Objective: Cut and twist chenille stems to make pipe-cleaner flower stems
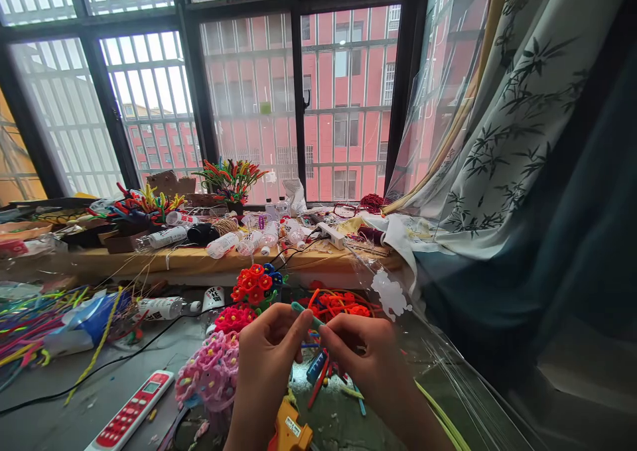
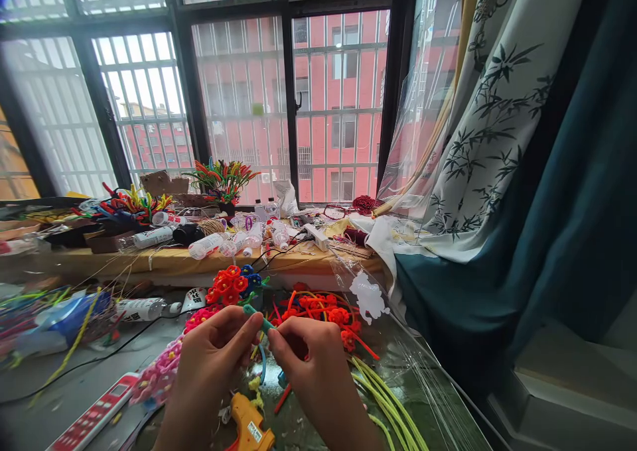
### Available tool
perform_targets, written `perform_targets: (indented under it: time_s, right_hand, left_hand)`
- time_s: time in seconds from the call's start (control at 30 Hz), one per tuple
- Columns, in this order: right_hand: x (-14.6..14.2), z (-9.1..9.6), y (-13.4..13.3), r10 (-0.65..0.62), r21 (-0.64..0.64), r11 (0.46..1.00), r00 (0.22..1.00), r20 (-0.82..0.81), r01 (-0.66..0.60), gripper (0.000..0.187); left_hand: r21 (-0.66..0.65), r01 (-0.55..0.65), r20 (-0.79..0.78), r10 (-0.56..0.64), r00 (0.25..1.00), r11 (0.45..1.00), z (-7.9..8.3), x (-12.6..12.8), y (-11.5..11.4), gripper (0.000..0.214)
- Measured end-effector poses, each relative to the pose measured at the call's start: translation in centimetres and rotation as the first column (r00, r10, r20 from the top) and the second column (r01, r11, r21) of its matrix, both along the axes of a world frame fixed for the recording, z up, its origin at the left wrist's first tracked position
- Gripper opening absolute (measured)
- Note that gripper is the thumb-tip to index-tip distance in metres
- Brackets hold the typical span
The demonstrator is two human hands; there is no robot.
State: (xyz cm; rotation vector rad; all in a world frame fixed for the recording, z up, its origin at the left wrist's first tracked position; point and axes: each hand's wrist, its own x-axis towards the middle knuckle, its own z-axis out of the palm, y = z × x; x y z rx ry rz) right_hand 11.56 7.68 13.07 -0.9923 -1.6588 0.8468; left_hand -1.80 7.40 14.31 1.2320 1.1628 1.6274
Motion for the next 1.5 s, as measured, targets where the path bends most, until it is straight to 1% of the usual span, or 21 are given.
perform_targets:
  time_s: [0.1, 0.23, 0.37, 0.53, 0.63, 0.7, 0.8, 0.87, 1.03, 1.1, 1.2, 1.27, 1.37, 1.43, 1.5]
  right_hand:
    - [-0.1, -0.1, 0.1, 0.045, -0.054, 0.997, 0.997, -0.058, -0.048, 0.043]
    - [-0.3, -0.4, 0.2, 0.115, -0.121, 0.983, 0.978, -0.176, -0.137, 0.044]
    - [-0.8, -0.6, 0.1, 0.144, -0.135, 0.974, 0.960, -0.241, -0.180, 0.043]
    - [-1.6, -0.1, -0.6, 0.162, -0.090, 0.978, 0.953, -0.255, -0.190, 0.038]
    - [-1.9, 0.0, -0.7, 0.160, -0.095, 0.975, 0.935, -0.316, -0.199, 0.036]
    - [-2.0, -0.1, -0.6, 0.193, -0.121, 0.959, 0.901, -0.388, -0.257, 0.036]
    - [-2.0, -0.3, -0.2, 0.267, -0.152, 0.915, 0.841, -0.471, -0.375, 0.039]
    - [-2.0, -0.4, 0.0, 0.289, -0.156, 0.897, 0.817, -0.498, -0.413, 0.039]
    - [-2.2, -0.6, 0.2, 0.256, -0.152, 0.911, 0.815, -0.519, -0.383, 0.040]
    - [-2.1, -0.7, 0.3, 0.258, -0.142, 0.915, 0.818, -0.515, -0.378, 0.040]
    - [-2.0, -0.9, 0.5, 0.262, -0.143, 0.916, 0.828, -0.496, -0.376, 0.039]
    - [-1.8, -0.8, 0.5, 0.260, -0.155, 0.914, 0.836, -0.484, -0.374, 0.038]
    - [-1.7, -0.7, 0.5, 0.264, -0.160, 0.914, 0.844, -0.467, -0.374, 0.037]
    - [-1.8, -0.6, 0.4, 0.251, -0.145, 0.924, 0.846, -0.470, -0.354, 0.037]
    - [-1.8, -0.7, 0.5, 0.218, -0.123, 0.943, 0.855, -0.471, -0.308, 0.036]
  left_hand:
    - [-0.023, 0.069, 0.056, -0.067, 0.996, 0.997, 0.0, -0.1, -0.1, 0.035]
    - [-0.024, 0.107, 0.121, -0.103, 0.987, 0.994, -0.3, -0.3, 0.2, 0.033]
    - [-0.017, 0.203, 0.216, -0.195, 0.957, 0.979, -0.8, -0.8, 0.5, 0.032]
    - [0.032, 0.310, 0.345, -0.302, 0.889, 0.950, -1.2, -0.7, 0.8, 0.030]
    - [0.078, 0.349, 0.417, -0.348, 0.839, 0.934, -1.3, -0.2, 0.8, 0.029]
    - [0.105, 0.381, 0.458, -0.385, 0.801, 0.918, -1.4, 0.1, 0.9, 0.029]
    - [0.141, 0.417, 0.517, -0.427, 0.742, 0.898, -1.6, 0.5, 1.0, 0.030]
    - [0.168, 0.423, 0.550, -0.441, 0.709, 0.891, -1.8, 0.6, 1.1, 0.029]
    - [0.186, 0.387, 0.586, -0.418, 0.694, 0.903, -2.0, 0.6, 1.3, 0.026]
    - [0.181, 0.398, 0.608, -0.420, 0.673, 0.899, -2.1, 0.8, 1.5, 0.028]
    - [0.186, 0.441, 0.637, -0.450, 0.626, 0.878, -2.3, 0.9, 1.7, 0.033]
    - [0.186, 0.461, 0.630, -0.465, 0.622, 0.868, -2.4, 1.0, 1.8, 0.035]
    - [0.182, 0.451, 0.594, -0.464, 0.657, 0.873, -2.5, 1.0, 2.0, 0.037]
    - [0.204, 0.430, 0.568, -0.464, 0.680, 0.880, -2.5, 0.8, 2.1, 0.040]
    - [0.211, 0.408, 0.531, -0.455, 0.715, 0.888, -2.4, 0.4, 2.2, 0.043]
